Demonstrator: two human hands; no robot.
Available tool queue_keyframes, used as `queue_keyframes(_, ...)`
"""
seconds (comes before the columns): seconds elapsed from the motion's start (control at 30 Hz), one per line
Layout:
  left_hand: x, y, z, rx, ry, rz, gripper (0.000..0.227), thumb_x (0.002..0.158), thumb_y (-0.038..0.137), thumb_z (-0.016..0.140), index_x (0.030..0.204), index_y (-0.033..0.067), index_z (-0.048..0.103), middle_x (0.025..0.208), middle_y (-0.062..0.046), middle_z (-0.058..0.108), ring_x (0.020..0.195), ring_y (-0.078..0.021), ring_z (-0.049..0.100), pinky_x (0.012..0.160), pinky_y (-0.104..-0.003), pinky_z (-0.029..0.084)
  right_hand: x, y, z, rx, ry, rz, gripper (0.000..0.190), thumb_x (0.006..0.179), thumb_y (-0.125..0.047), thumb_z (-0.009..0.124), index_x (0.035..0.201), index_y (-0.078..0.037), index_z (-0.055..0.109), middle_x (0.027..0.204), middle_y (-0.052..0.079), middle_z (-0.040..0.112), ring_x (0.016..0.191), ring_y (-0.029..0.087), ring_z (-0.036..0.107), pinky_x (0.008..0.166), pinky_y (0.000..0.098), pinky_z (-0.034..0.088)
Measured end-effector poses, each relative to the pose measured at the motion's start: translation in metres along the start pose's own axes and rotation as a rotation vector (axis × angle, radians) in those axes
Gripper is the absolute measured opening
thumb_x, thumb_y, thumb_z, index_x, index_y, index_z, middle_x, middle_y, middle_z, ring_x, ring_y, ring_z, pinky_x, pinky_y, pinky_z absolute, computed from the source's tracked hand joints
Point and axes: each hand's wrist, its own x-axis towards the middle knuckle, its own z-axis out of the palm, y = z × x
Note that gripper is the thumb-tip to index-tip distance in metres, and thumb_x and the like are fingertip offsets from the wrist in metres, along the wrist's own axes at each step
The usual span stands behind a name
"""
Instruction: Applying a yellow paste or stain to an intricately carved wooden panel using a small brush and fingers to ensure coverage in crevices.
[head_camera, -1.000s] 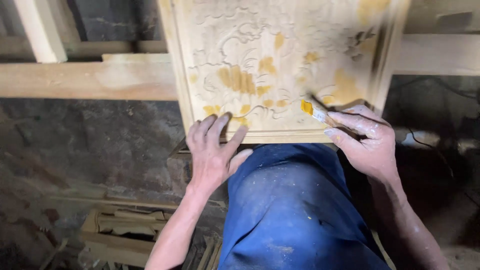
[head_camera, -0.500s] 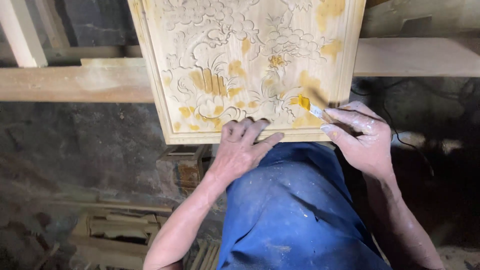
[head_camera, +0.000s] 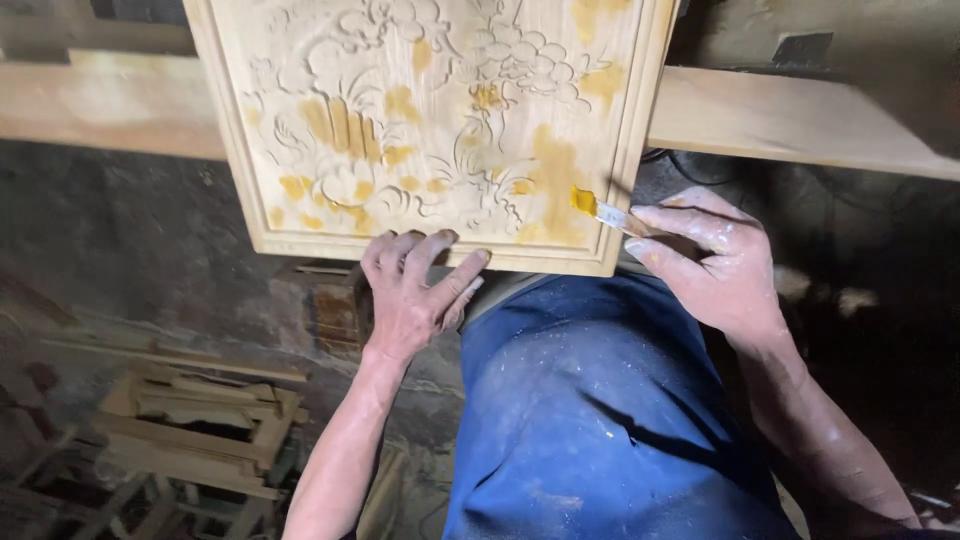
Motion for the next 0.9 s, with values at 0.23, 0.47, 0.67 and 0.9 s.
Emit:
queue_keyframes(0.23,-0.016,0.033,0.033,0.069,0.165,-0.133,0.024,0.098,0.044,0.066,0.115,0.0319,0.079,0.131,-0.010,0.060,0.124,-0.0368,0.049,0.108,-0.064,0.031,0.007,0.007,-0.002,-0.023,-0.101,-0.104,0.022,0.085,0.003,0.084,0.106,0.004,0.077,0.092,0.017,0.070,0.085,0.033,0.073,0.074,0.0419,0.058)
queue_keyframes(0.47,-0.013,0.075,0.070,0.108,0.289,-0.270,0.028,0.100,0.046,0.063,0.118,0.0305,0.077,0.135,-0.011,0.056,0.130,-0.0371,0.046,0.113,-0.068,0.025,0.002,0.005,-0.015,-0.071,-0.221,0.032,0.025,0.082,-0.001,0.083,0.106,0.002,0.077,0.092,0.017,0.070,0.096,0.034,0.073,0.079,0.0438,0.059)
queue_keyframes(0.67,-0.021,0.062,0.031,0.225,0.401,-0.287,0.026,0.101,0.042,0.059,0.107,0.0248,0.077,0.128,-0.014,0.049,0.107,-0.0371,0.053,0.084,-0.055,0.044,0.002,0.006,-0.024,-0.237,-0.247,-0.053,0.031,0.078,-0.006,0.087,0.107,0.000,0.079,0.097,0.021,0.071,0.097,0.040,0.072,0.079,0.0498,0.058)
queue_keyframes(0.9,0.002,0.121,0.006,-1.164,0.631,-0.955,0.018,0.093,0.017,0.075,0.087,0.0061,0.061,0.116,-0.012,0.058,0.115,-0.0281,0.058,0.103,-0.051,0.050,0.006,-0.007,-0.027,-0.258,-0.259,0.053,0.025,0.079,-0.006,0.085,0.103,-0.007,0.079,0.099,0.010,0.074,0.094,0.024,0.071,0.082,0.0348,0.057)
